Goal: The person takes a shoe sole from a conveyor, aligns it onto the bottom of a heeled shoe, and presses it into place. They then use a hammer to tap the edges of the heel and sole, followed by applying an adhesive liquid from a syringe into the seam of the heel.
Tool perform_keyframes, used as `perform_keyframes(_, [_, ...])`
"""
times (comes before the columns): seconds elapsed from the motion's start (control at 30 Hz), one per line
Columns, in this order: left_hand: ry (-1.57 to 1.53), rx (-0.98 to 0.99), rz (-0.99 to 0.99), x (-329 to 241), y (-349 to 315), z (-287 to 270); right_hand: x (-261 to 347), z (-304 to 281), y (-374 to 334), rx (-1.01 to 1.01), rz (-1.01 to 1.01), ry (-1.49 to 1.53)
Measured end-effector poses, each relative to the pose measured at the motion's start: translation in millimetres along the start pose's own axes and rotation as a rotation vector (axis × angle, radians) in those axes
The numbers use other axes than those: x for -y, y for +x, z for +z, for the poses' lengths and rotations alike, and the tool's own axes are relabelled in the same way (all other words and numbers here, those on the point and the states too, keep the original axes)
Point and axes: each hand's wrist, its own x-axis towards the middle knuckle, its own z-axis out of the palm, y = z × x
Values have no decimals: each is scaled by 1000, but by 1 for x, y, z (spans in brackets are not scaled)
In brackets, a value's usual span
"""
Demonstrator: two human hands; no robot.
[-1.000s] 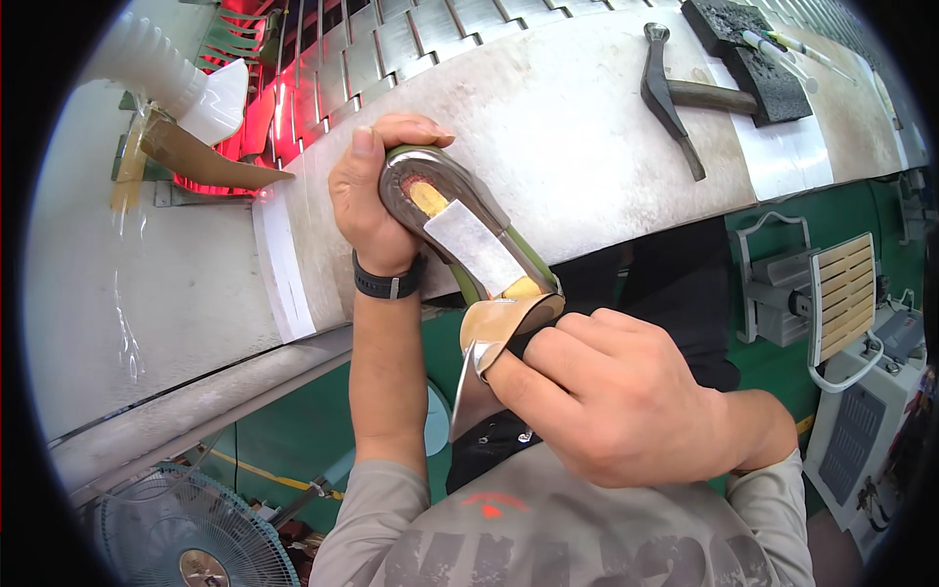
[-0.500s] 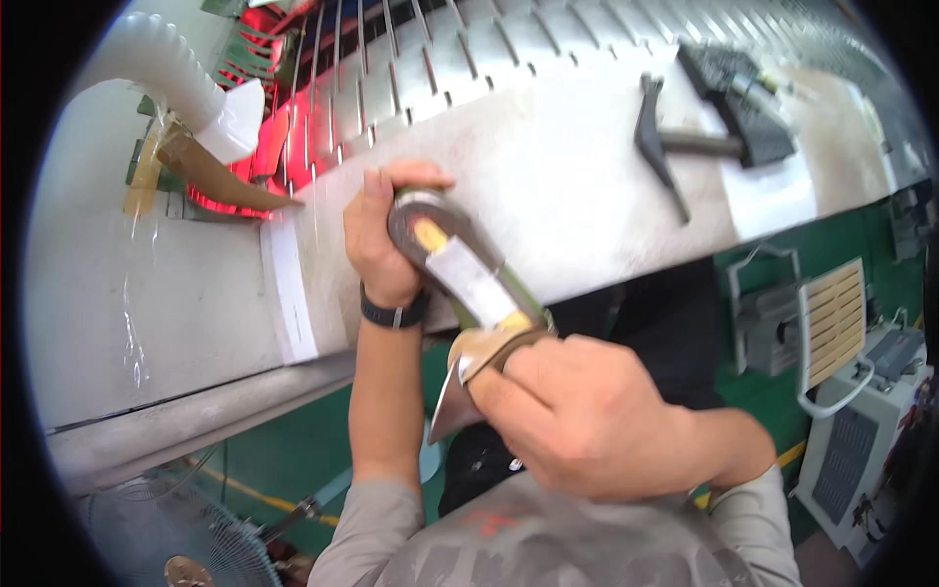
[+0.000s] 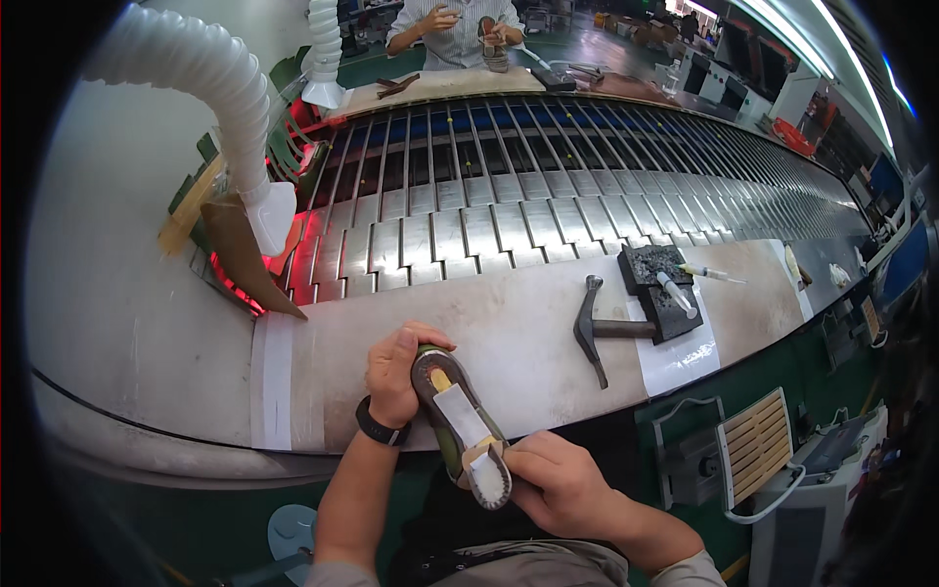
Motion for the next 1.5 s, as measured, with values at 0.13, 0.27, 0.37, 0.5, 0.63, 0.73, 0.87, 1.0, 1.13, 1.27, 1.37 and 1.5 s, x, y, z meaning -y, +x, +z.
perform_keyframes(0.13, [3,-44,-34,12,-3,0,-12,-11,3,-160,-27,-245])
perform_keyframes(0.27, [-11,-36,-5,2,7,0,-24,1,-15,-257,80,-54])
perform_keyframes(0.37, [-57,-33,-27,7,11,3,-41,11,-28,-277,97,-3])
perform_keyframes(0.5, [-54,-46,-2,9,7,1,-47,28,-36,-365,98,95])
perform_keyframes(0.63, [-49,-64,2,10,-1,1,-43,37,-39,-414,112,147])
perform_keyframes(0.73, [-9,-52,-43,6,-2,0,-42,41,-38,-450,125,188])
perform_keyframes(0.87, [-9,-56,-54,5,0,0,-40,41,-40,-462,216,272])
perform_keyframes(1.0, [-5,-58,-61,6,1,-2,-32,37,-39,-407,245,283])
perform_keyframes(1.13, [-7,-60,-55,3,-1,-3,-31,39,-43,-411,276,352])
perform_keyframes(1.27, [-15,-60,-56,4,-3,-2,-22,41,-41,-459,376,502])
perform_keyframes(1.37, [-3,-60,-51,5,-3,-3,-16,41,-38,-484,545,757])
perform_keyframes(1.5, [-3,-52,-44,3,2,-1,-18,38,-36,-455,565,774])
